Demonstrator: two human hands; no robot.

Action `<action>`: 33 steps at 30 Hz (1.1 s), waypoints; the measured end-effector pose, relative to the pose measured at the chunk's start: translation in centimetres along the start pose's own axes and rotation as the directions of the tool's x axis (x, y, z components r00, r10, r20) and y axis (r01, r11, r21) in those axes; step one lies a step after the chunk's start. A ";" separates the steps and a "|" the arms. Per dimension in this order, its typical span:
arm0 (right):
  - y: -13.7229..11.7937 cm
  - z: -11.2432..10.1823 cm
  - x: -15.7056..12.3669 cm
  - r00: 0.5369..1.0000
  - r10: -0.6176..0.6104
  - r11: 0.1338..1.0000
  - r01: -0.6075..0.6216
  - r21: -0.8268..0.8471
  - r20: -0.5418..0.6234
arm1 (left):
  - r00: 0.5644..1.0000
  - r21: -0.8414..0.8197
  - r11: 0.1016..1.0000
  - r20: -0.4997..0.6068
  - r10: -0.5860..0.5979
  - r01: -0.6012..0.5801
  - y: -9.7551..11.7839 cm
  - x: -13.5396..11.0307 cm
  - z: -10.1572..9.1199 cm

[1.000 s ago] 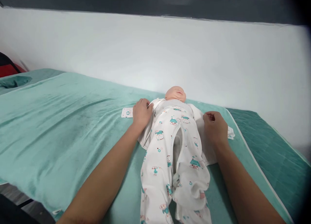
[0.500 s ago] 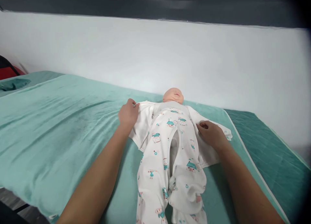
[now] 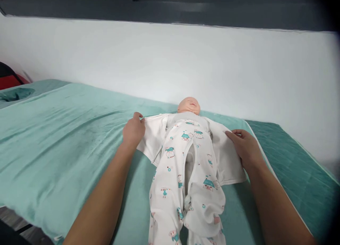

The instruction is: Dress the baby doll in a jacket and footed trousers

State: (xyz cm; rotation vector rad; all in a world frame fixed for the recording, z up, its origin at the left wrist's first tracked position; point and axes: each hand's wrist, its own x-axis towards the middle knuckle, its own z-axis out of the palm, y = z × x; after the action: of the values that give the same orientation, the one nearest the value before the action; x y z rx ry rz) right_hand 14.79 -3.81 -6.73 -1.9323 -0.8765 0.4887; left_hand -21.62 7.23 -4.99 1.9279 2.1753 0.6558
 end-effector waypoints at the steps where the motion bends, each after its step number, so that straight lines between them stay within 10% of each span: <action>1: 0.1 -0.3 0.2 0.999 -0.035 0.996 0.033 -0.080 -0.036 | 1.000 -0.006 1.000 0.014 0.011 -0.011 -0.3 0.0 0.0; 9: 1.5 -2.3 1.2 0.994 -0.086 0.811 0.029 -0.585 -0.071 | 0.998 0.127 0.992 0.058 0.017 -0.025 -2.3 -1.5 -0.4; 16: -0.5 1.4 -2.1 0.867 -0.472 0.880 0.451 -0.150 -0.158 | 0.988 0.100 0.992 -0.123 0.095 -0.083 -1.6 -2.0 -0.3; 24: -3.6 5.1 -6.5 0.931 -0.359 0.895 0.325 0.307 0.062 | 0.656 -0.125 0.644 -0.126 0.744 -0.755 1.9 -3.6 2.9; 33: -3.2 5.3 -6.1 0.955 -0.294 0.921 0.276 0.274 0.028 | 0.837 -0.011 0.838 -0.051 0.544 -0.545 1.6 -1.9 3.6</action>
State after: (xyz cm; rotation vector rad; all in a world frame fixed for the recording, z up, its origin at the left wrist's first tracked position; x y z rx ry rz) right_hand 6.08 -4.22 -6.63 -1.5191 -1.0601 0.4742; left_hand -18.46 6.30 -7.84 2.5616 1.6052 0.8038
